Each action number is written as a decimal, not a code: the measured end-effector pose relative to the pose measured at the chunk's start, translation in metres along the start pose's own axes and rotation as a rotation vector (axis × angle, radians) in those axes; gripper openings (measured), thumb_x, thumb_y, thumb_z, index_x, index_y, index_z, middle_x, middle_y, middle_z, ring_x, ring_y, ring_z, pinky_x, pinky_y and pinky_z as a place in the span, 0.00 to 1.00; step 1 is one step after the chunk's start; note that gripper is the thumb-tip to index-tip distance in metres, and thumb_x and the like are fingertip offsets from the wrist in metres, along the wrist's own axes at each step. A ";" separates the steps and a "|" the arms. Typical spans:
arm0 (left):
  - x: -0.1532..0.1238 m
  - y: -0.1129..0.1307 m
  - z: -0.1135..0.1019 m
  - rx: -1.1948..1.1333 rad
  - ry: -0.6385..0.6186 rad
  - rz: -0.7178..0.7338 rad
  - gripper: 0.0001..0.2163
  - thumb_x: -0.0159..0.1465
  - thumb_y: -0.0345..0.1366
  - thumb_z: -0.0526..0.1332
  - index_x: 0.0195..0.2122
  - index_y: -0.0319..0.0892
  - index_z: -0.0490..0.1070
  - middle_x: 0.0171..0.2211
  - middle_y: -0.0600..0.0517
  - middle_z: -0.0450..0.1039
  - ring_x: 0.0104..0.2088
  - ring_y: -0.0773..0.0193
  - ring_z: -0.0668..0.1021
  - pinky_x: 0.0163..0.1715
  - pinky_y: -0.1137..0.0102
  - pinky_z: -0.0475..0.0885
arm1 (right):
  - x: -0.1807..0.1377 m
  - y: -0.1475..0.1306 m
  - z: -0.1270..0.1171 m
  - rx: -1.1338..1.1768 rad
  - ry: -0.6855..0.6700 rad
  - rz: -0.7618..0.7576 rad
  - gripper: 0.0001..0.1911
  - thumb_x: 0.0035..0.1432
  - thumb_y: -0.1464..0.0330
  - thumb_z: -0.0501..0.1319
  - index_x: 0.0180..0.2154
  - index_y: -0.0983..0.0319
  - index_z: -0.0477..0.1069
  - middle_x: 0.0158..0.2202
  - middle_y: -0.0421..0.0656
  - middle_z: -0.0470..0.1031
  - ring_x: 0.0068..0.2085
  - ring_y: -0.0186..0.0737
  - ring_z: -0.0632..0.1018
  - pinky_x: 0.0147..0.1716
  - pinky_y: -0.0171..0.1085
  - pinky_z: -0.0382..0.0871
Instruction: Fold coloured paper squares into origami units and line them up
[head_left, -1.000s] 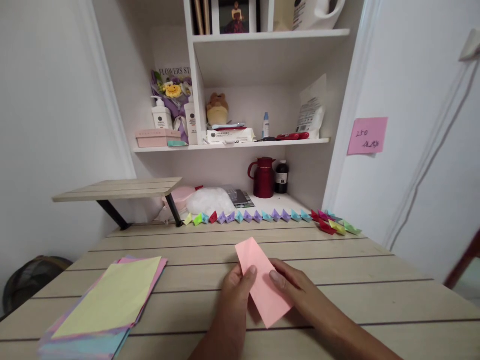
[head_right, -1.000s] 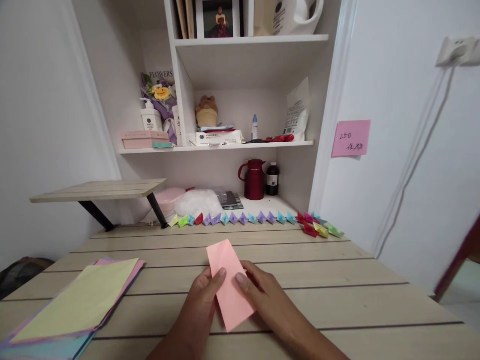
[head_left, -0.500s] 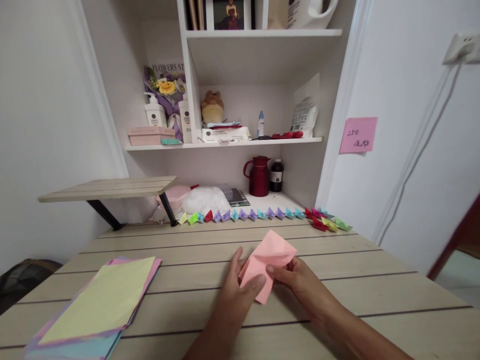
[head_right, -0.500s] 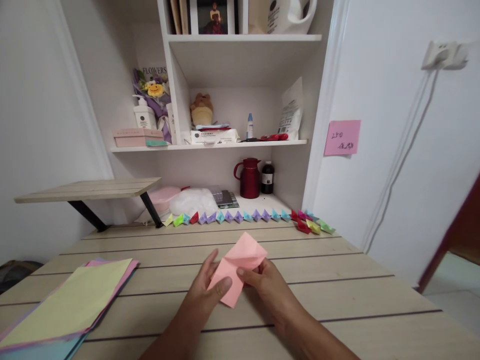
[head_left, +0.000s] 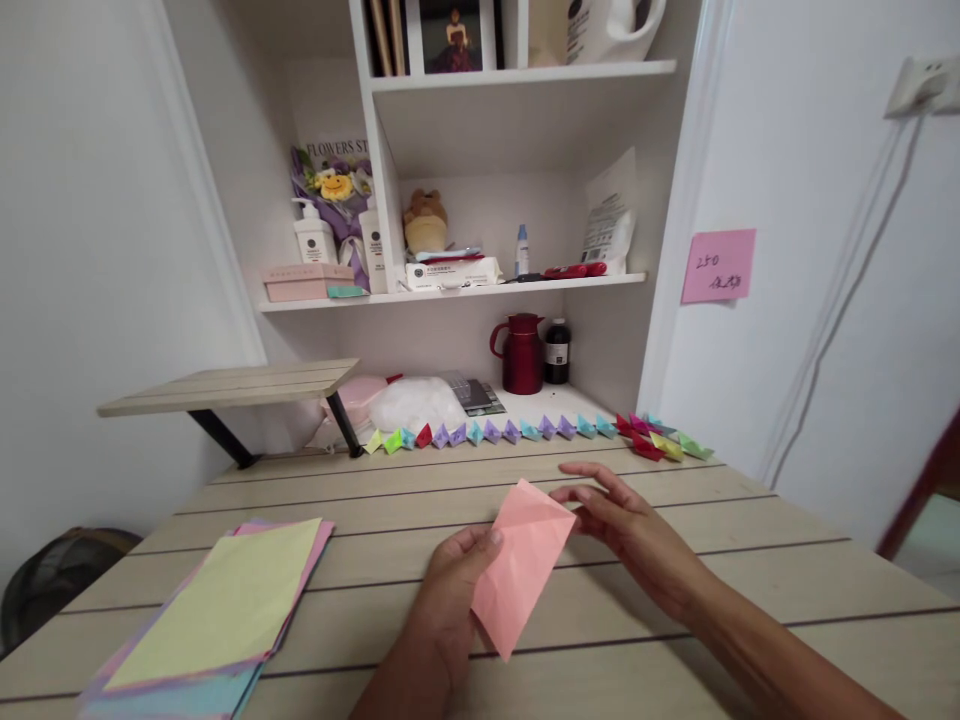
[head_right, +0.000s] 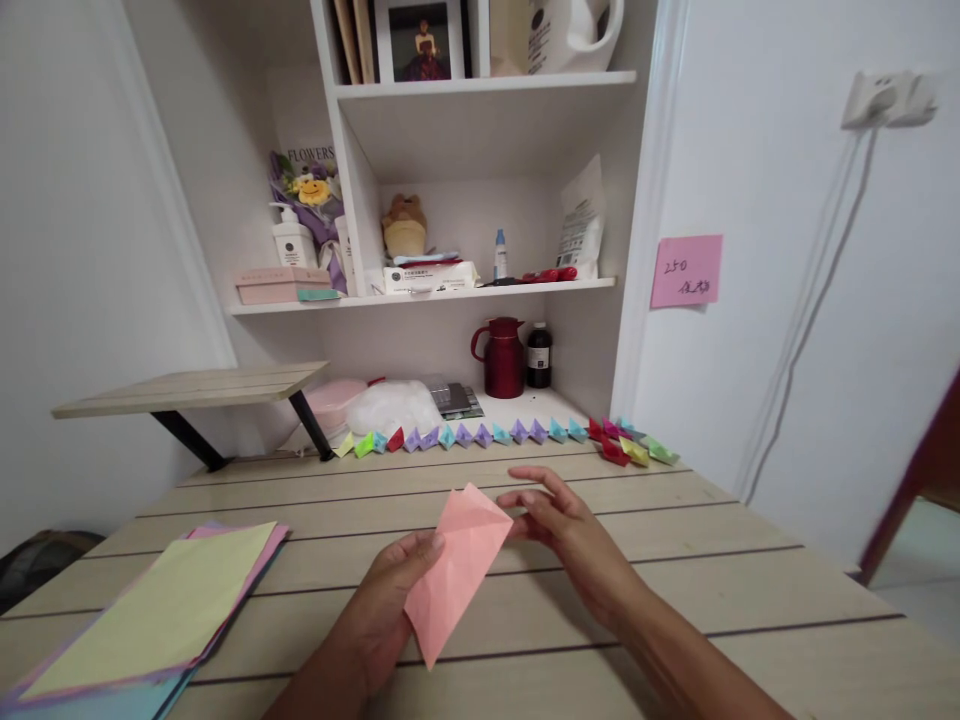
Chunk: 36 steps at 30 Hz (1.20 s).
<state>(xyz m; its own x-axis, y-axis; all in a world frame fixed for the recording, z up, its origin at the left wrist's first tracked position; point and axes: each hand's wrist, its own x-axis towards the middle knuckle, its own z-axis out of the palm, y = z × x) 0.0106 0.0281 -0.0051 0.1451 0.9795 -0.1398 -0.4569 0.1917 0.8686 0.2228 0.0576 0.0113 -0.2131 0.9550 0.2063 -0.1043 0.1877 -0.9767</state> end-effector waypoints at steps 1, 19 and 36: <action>-0.001 0.002 0.000 -0.004 -0.024 -0.011 0.17 0.49 0.43 0.72 0.33 0.36 0.75 0.31 0.46 0.78 0.29 0.63 0.76 0.32 0.71 0.67 | 0.002 0.001 -0.004 -0.122 0.019 -0.074 0.23 0.61 0.58 0.57 0.57 0.50 0.60 0.53 0.47 0.69 0.47 0.47 0.75 0.50 0.51 0.66; 0.007 0.012 -0.012 0.980 0.236 0.444 0.15 0.56 0.28 0.60 0.45 0.42 0.73 0.45 0.45 0.70 0.44 0.57 0.73 0.45 0.64 0.66 | -0.002 0.001 -0.002 -1.136 -0.166 -0.686 0.13 0.55 0.77 0.57 0.31 0.56 0.78 0.62 0.45 0.60 0.61 0.56 0.61 0.52 0.55 0.59; 0.007 0.001 -0.016 1.457 -0.228 0.559 0.14 0.60 0.29 0.57 0.40 0.52 0.78 0.46 0.52 0.77 0.49 0.56 0.72 0.48 0.59 0.62 | 0.008 0.007 -0.021 -0.775 -0.396 -0.187 0.08 0.57 0.62 0.61 0.31 0.57 0.75 0.45 0.44 0.76 0.47 0.45 0.73 0.48 0.43 0.65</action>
<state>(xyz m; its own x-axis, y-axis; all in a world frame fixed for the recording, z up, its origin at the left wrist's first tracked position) -0.0026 0.0364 -0.0126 0.4391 0.8479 0.2971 0.6877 -0.5300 0.4961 0.2408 0.0712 0.0050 -0.5934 0.7707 0.2322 0.4851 0.5726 -0.6609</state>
